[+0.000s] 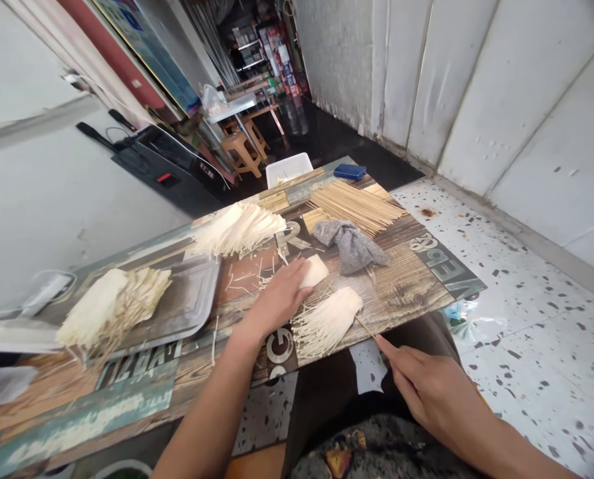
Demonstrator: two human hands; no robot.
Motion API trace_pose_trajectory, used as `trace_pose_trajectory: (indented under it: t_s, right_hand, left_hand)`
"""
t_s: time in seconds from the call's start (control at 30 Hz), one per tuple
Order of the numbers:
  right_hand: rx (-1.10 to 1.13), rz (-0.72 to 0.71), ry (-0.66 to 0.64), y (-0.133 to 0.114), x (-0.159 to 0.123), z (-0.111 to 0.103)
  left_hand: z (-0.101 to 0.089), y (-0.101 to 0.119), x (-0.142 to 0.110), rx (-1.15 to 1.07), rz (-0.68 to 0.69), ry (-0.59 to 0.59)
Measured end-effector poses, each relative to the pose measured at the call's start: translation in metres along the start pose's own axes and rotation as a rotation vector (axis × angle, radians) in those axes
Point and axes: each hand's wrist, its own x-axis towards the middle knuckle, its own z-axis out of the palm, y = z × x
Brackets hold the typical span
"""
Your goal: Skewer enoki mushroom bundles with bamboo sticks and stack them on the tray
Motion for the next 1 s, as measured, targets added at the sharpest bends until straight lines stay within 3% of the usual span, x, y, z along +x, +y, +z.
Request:
trace_pose_trajectory:
  t_s: [0.23, 1.0]
  right_hand:
    - [0.000, -0.024, -0.002, 0.006, -0.005, 0.002]
    - [-0.010, -0.001, -0.004, -0.002, -0.003, -0.002]
  left_hand:
    - [0.000, 0.011, 0.001, 0.039, 0.048, 0.008]
    - [0.007, 0.007, 0.003, 0.000, 0.053, 0.019]
